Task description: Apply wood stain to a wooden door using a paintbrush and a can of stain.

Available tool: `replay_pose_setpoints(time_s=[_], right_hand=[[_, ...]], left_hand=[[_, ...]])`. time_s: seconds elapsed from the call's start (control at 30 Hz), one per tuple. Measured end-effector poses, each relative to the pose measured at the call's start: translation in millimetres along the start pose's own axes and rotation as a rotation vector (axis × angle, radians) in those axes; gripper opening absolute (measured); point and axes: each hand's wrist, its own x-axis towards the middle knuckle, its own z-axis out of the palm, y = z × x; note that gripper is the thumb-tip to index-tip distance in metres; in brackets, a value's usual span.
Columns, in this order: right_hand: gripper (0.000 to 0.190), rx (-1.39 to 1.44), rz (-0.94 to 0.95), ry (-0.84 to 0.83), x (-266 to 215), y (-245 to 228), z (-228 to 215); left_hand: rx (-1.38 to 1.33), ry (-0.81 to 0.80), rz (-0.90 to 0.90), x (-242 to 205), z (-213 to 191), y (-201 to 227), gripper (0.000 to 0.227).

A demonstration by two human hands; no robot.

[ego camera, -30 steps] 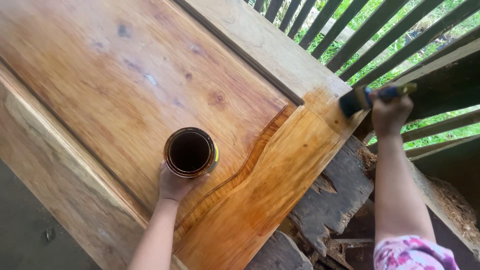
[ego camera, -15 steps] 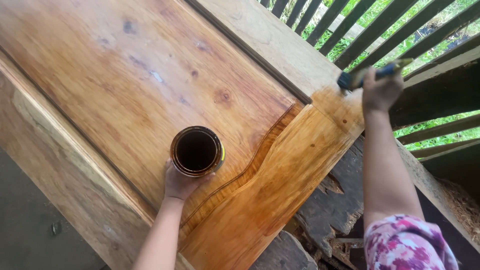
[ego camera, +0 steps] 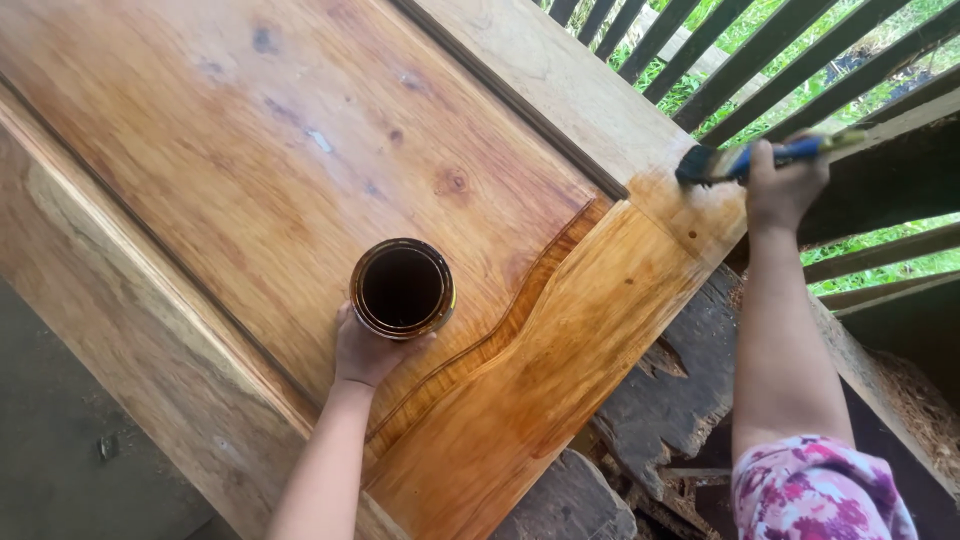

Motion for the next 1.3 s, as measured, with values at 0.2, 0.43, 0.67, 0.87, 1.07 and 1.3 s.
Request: replay_pose_setpoints(time_s=[0.2, 0.43, 0.67, 0.87, 1.07, 1.3], right_hand=[[0.023, -0.141, 0.206, 0.057, -56, 42, -86], [0.025, -0.183, 0.079, 0.03, -50, 23, -120], [0.029, -0.011, 0.174, 0.033, -73, 15, -87], [0.027, 0.01, 0.171, 0.045, -102, 7, -131], [0.021, 0.137, 0.061, -0.043, -92, -26, -111], [0.022, -0.089, 0.067, -0.458, -131, -115, -115]], left_hand=[[-0.065, -0.023, -0.046, -3, -2, 1, 0.093], [0.037, -0.043, -0.03, -3, 4, -3, 0.097], [0.02, -0.057, -0.025, -4, 5, -4, 0.097], [0.076, -0.07, -0.025, -9, 7, -7, 0.1], [0.067, -0.092, -0.047, -4, 5, -4, 0.1], [0.006, -0.039, -0.006, -3, 1, -3, 0.098]])
